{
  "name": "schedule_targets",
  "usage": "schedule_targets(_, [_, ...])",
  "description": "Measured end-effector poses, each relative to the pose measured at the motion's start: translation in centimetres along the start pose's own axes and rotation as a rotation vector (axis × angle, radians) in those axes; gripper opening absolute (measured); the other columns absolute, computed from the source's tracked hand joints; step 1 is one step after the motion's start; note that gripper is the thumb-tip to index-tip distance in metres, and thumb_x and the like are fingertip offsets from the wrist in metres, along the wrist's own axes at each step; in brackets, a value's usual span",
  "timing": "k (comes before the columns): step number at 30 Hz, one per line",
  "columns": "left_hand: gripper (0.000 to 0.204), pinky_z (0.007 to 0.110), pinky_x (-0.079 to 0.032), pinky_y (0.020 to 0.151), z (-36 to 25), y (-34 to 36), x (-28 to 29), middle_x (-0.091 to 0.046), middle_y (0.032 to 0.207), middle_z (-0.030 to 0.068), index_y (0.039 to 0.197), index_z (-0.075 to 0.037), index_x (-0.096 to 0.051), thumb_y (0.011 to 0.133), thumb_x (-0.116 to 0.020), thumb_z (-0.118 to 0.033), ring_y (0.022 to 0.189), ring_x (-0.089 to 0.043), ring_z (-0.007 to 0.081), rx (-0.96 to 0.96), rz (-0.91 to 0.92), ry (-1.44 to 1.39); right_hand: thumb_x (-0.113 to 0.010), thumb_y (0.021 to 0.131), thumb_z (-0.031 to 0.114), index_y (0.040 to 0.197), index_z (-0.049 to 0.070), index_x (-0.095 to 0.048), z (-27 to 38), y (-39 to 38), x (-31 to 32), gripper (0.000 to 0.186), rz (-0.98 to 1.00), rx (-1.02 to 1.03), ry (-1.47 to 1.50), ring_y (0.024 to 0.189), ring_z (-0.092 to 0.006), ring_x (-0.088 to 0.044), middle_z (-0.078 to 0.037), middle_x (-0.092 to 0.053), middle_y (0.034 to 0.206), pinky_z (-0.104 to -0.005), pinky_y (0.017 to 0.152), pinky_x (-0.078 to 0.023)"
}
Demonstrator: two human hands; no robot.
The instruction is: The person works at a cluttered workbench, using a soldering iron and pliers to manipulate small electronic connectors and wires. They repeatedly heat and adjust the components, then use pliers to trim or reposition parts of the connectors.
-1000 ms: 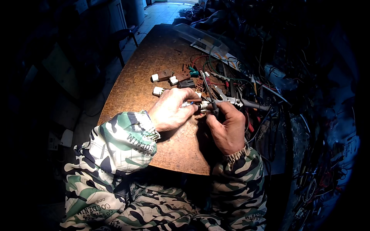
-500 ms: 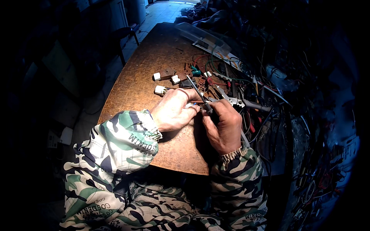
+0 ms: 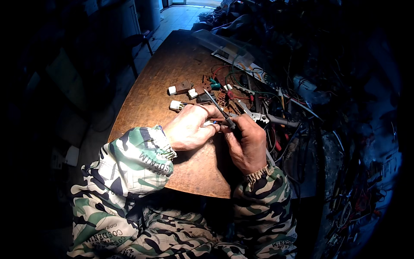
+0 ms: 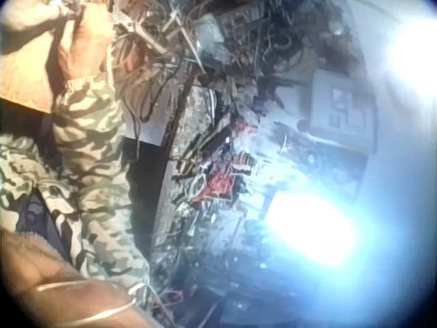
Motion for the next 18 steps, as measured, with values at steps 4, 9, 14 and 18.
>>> schedule_targets(4, [0.031, 0.039, -0.057, 0.086, -0.1, -2.3, 2.1, -0.075, 0.096, 0.021, 0.114, 0.001, -0.071, 0.089, -0.071, -0.018, 0.094, -0.075, 0.0314, 0.048, -0.053, 0.014, -0.07, 0.079, -0.006, 0.099, -0.002, -0.068, 1.6, 0.9, -1.6, 0.02, 0.049, -0.001, 0.081, 0.08, -0.0347, -0.069, -0.018, -0.065, 0.09, -0.041, 0.069, -0.054])
schedule_targets(9, [0.028, 0.038, -0.057, 0.085, 0.2, -1.1, 1.1, -0.076, 0.097, 0.0196, 0.111, 0.0, -0.073, 0.088, -0.074, -0.016, 0.092, -0.075, 0.0284, 0.001, -0.075, -0.016, -0.07, 0.078, -0.005, 0.1, -0.002, -0.068, 0.2, 0.3, -0.7, 0.022, 0.042, -0.044, 0.028, 0.082, -0.037, -0.069, -0.018, -0.066, 0.091, -0.0421, 0.071, -0.054])
schedule_targets(14, [0.026, 0.037, -0.056, 0.086, -0.7, -1.5, 1.6, -0.076, 0.097, 0.0186, 0.11, 0.0, -0.074, 0.088, -0.073, -0.013, 0.091, -0.074, 0.0271, 0.018, -0.105, 0.054, -0.072, 0.078, -0.003, 0.098, -0.003, -0.068, 0.4, 0.4, -0.8, 0.021, 0.01, -0.058, 0.093, 0.081, -0.0366, -0.069, -0.018, -0.066, 0.09, -0.0421, 0.07, -0.055])
schedule_targets(18, [0.024, 0.034, -0.056, 0.085, -0.7, -2.0, 1.9, -0.076, 0.098, 0.017, 0.109, 0.005, -0.072, 0.088, -0.073, -0.006, 0.092, -0.072, 0.02, 0.044, -0.139, 0.063, -0.072, 0.078, -0.001, 0.098, -0.004, -0.068, 0.5, 0.5, -1.0, 0.02, 0.004, -0.101, 0.149, 0.079, -0.0362, -0.07, -0.02, -0.067, 0.089, -0.0404, 0.07, -0.055])
Point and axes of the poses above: each hand's wrist, its own y-axis towards the middle knuckle, its own x-axis out of the back of the hand, z = x × y, the point moved 8 cm from there along y, towards the middle knuckle
